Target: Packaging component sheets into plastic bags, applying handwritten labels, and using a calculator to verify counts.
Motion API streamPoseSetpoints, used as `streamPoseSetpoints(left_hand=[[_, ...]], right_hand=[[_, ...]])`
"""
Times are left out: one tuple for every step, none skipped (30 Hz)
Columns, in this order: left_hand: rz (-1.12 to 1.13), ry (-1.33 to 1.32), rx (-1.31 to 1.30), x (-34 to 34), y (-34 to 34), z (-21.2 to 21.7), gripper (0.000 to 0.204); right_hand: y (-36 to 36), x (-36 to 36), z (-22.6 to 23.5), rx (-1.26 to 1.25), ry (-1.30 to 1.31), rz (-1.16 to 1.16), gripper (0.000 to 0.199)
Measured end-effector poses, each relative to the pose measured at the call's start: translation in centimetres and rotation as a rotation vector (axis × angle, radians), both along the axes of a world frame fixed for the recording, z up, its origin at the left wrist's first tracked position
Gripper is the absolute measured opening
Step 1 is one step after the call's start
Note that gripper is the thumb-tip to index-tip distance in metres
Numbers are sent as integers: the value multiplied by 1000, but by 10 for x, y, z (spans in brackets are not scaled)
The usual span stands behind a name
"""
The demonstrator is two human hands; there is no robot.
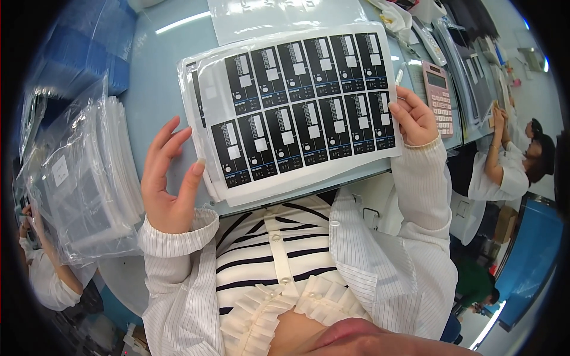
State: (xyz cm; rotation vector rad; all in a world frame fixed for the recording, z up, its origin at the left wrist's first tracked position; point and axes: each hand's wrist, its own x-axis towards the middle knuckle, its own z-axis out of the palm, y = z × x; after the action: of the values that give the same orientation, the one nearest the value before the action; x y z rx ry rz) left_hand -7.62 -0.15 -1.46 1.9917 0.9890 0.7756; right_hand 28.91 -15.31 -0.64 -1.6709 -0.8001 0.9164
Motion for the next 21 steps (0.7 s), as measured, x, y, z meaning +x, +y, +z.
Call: streamPoseSetpoints(left_hand=[[-3,-5,-4,1,1,1,40],[-2,-5,-3,1,1,0,40],[-2,0,10,1,2,0,40],[1,7,24,1,3,-1,39],[7,10,26,0,3,-1,39],[0,-1,22,0,3,-1,39],[-7,-14,19,0,4,0,39],[2,-12,22,0,5,0,39],[6,-14,27,1,5,0,38],[7,-17,35,2,6,-1,37],[14,-32,37,2,6,0,36],[28,-25,45,1,6,1,36],[34,-33,35,1,7,0,36],[32,-46,22,2,8,-3,36],[29,-59,18,4,9,-5,36],[36,-53,23,4,8,-4,36],[45,-43,7,4,8,-5,36],[54,-32,-10,5,7,-5,37],[45,-17,-6,5,8,-5,38],[50,-18,-9,6,8,-5,38],[41,-10,10,8,8,-4,39]], right_hand=[[-1,1,0,-9,20,3,37],[0,2,0,-8,20,4,37],[0,3,-1,-3,20,16,37],[1,4,-2,4,23,32,38],[1,5,-5,6,26,39,38],[0,8,-7,53,48,33,37],[1,11,-8,101,69,29,37],[2,13,-7,103,71,38,37],[4,16,-5,138,64,49,38],[4,22,-5,175,58,57,38],[11,32,-4,214,66,115,38],[19,38,2,164,-6,112,38],[28,50,2,188,-23,156,37],[39,66,2,209,-46,192,37],[51,76,2,227,-129,203,37],[68,86,2,247,-203,221,37],[84,99,5,242,-159,263,36],[98,108,9,238,-84,322,37],[108,111,17,235,-37,333,37],[114,113,24,229,11,343,38],[117,115,30,230,45,385,39]])
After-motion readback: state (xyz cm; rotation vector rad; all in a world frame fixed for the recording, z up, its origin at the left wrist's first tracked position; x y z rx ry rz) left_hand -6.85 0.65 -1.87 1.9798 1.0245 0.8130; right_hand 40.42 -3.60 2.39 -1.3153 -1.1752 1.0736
